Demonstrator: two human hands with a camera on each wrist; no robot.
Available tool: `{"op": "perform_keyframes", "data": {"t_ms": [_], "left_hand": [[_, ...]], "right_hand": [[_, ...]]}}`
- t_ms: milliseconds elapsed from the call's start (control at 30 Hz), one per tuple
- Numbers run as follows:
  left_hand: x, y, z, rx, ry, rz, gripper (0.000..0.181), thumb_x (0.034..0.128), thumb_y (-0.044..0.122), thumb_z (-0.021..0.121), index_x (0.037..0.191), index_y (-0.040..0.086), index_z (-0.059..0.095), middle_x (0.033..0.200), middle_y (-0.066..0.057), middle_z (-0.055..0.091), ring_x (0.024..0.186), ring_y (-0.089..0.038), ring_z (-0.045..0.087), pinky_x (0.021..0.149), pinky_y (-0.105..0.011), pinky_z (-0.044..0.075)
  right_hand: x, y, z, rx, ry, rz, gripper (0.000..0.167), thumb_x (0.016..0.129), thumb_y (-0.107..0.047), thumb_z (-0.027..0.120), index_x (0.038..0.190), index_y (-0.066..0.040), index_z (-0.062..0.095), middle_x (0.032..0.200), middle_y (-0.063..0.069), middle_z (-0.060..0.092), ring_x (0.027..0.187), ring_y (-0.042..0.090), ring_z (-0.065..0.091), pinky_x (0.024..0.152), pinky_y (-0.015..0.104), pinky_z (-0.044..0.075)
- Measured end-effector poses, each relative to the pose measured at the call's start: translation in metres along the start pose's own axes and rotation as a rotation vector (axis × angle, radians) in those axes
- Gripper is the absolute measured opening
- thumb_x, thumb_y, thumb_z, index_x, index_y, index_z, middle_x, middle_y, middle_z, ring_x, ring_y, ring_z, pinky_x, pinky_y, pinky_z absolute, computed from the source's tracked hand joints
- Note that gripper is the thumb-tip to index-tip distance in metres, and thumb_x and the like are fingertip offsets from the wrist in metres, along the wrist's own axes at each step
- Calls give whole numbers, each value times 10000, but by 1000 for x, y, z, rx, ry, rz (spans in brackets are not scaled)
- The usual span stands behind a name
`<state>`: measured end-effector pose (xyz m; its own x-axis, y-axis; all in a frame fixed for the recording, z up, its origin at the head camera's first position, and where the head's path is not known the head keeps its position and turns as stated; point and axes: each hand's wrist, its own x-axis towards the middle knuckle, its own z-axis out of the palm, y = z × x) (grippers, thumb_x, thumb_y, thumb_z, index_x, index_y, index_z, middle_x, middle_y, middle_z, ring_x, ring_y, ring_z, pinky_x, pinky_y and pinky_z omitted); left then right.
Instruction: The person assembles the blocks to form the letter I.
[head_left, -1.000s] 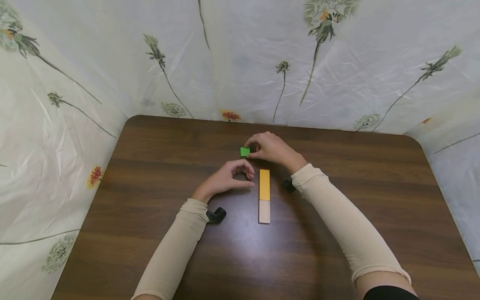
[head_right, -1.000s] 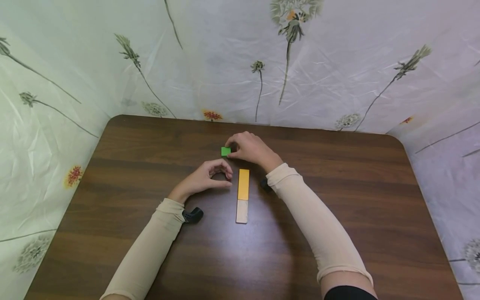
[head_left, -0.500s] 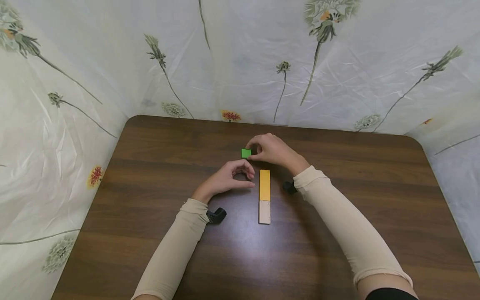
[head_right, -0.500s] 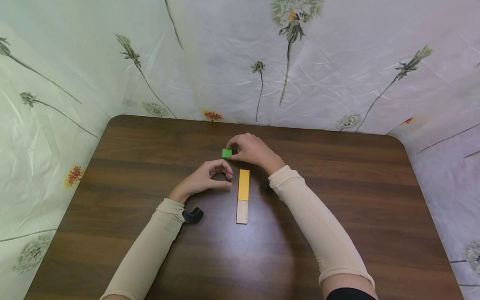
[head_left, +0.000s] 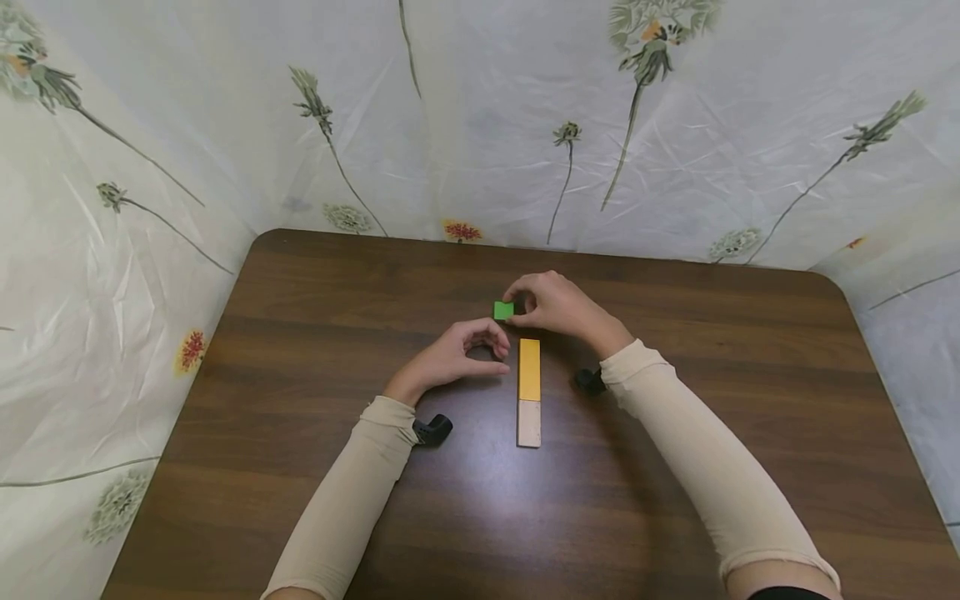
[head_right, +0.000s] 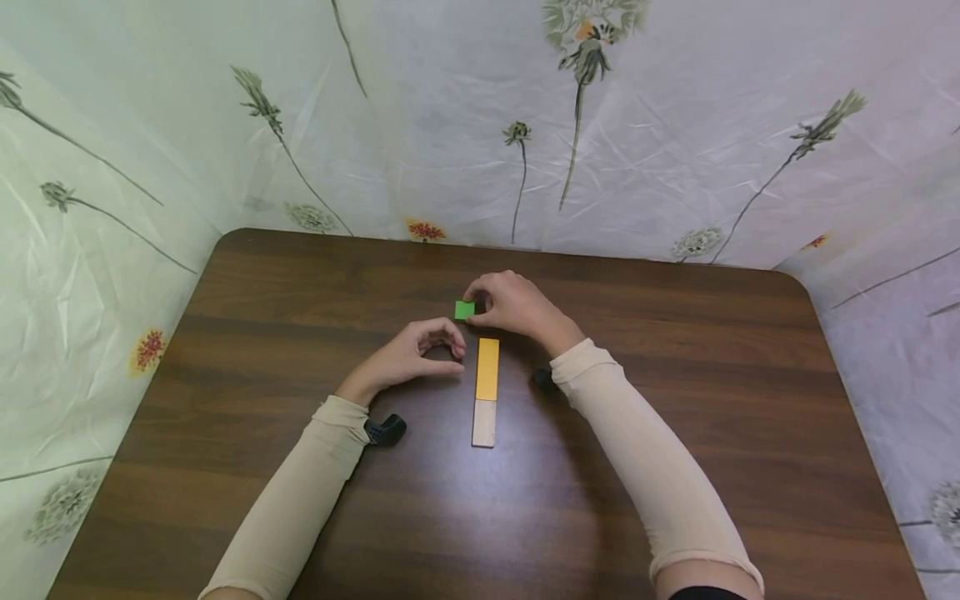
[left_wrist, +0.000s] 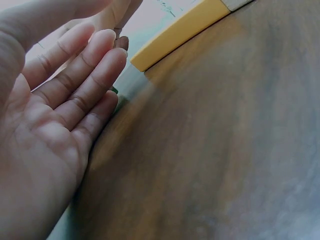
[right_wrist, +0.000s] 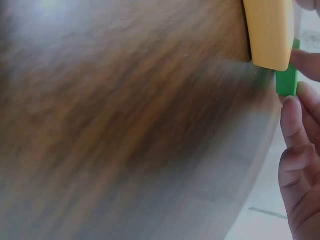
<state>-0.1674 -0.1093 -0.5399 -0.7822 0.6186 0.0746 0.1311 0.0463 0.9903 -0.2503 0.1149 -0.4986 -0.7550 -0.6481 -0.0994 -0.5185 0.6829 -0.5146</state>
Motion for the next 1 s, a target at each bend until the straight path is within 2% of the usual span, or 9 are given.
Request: {"op": "perform_keyframes", "data": {"t_ms": [300,633,867,1000], "left_hand": [[-1,3,1,7,2,-4,269,879,54,818,1092,23,657,1039,-101,682,1013,-207,660,1018,-368,523],[0,0,1,9,7,-7,257,877,60,820,1082,64,665,1029,-90,689,1006,-205,664,1008,-356,525],[0,3,1,11,1,-10,291,883,73,818,1110,-10,655,1039,-110,693,1010,-225,662,1018,-371,520],[0,3,1,16,1,-11,281,881,73,819,1100,3,656,1040,-111,693,1011,-230,662,1012,-367,524]], "right_hand": [[-12,6,0,39,14,2,275,883,-213,826,1122,-91,763,812,21,682,628,123,558,583,280,464],[-21,12,-1,69,19,20,278,881,-219,829,1117,-89,759,790,16,659,646,129,556,603,286,463],[-28,17,-4,86,15,32,284,879,-214,835,1119,-83,758,803,25,663,650,136,556,591,275,462],[-31,19,-4,83,20,30,291,875,-215,838,1120,-80,759,818,26,672,661,135,563,604,273,467]]}}
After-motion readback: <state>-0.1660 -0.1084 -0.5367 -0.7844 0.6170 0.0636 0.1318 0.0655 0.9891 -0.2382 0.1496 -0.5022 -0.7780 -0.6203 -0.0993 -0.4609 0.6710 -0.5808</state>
